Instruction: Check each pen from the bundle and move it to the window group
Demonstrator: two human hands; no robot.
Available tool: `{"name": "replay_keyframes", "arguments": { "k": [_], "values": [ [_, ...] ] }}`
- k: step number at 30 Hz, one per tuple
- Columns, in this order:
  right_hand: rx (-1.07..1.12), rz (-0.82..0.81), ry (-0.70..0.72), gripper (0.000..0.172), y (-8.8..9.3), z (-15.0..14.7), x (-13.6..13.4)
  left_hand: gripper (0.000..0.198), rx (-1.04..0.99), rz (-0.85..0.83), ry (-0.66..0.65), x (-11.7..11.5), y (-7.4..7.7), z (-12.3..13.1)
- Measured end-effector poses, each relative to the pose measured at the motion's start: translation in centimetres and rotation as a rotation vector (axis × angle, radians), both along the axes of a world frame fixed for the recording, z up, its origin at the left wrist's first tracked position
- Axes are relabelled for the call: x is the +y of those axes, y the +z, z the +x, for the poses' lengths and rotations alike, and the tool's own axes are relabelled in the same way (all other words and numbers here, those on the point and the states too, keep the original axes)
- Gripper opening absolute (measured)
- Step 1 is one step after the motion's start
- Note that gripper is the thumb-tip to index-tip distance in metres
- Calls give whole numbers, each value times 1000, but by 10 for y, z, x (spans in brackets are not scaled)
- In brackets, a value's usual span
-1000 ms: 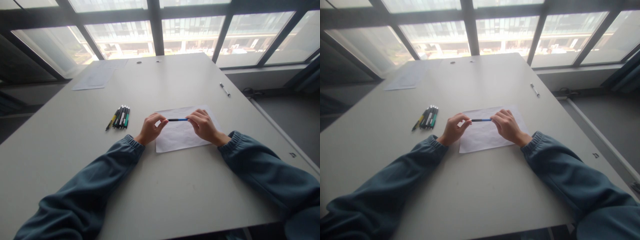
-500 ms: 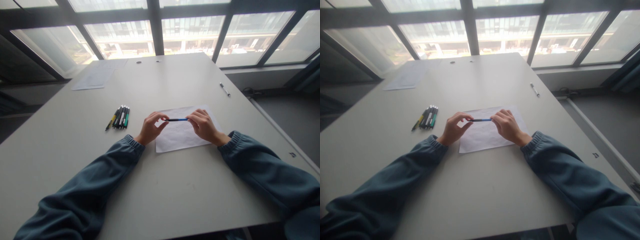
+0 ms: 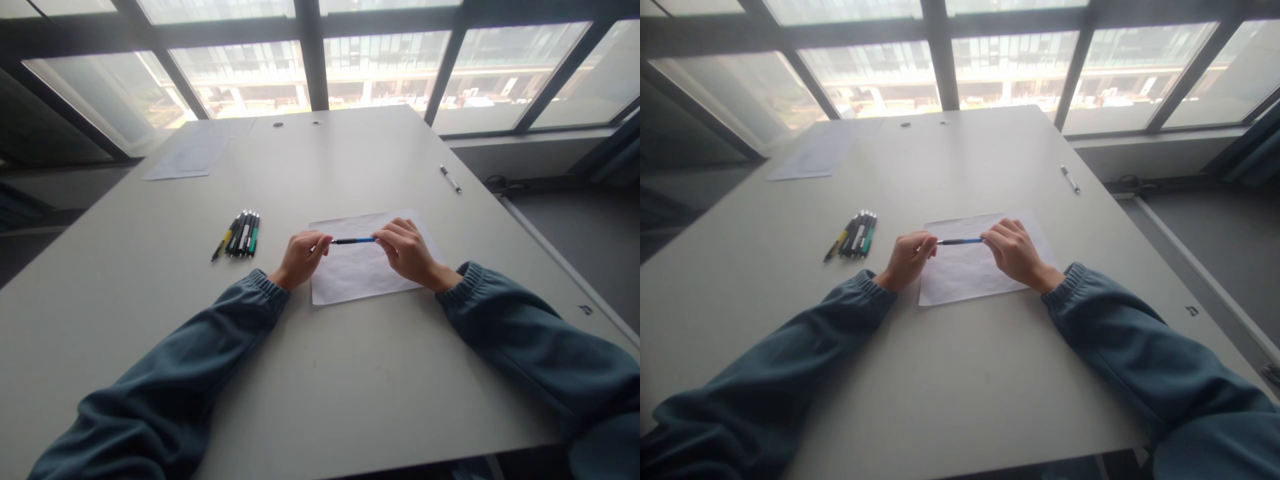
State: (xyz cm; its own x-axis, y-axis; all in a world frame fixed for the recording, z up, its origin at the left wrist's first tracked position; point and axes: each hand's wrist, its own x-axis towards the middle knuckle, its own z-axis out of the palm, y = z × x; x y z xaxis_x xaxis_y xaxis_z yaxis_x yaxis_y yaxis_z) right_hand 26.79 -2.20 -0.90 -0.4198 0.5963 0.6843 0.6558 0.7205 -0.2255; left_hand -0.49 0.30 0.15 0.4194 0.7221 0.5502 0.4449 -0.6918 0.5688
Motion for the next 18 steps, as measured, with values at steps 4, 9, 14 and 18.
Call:
{"name": "replay_keyframes", "arguments": {
  "k": [4, 9, 14, 18],
  "values": [
    [-2, 5, 1, 19, 1, 0, -1, 52, -12, 30, -9, 0, 1, 1],
    [17, 12, 7, 19, 0, 1, 1, 37, -53, 95, -16, 2, 0, 1],
    [19, 9, 1, 18, -1, 1, 1, 20, -99, 158, 0, 0, 2, 4],
    [13, 17, -2, 18, -1, 1, 1, 13, -111, 175, -8, -1, 4, 5]
  ]
}}
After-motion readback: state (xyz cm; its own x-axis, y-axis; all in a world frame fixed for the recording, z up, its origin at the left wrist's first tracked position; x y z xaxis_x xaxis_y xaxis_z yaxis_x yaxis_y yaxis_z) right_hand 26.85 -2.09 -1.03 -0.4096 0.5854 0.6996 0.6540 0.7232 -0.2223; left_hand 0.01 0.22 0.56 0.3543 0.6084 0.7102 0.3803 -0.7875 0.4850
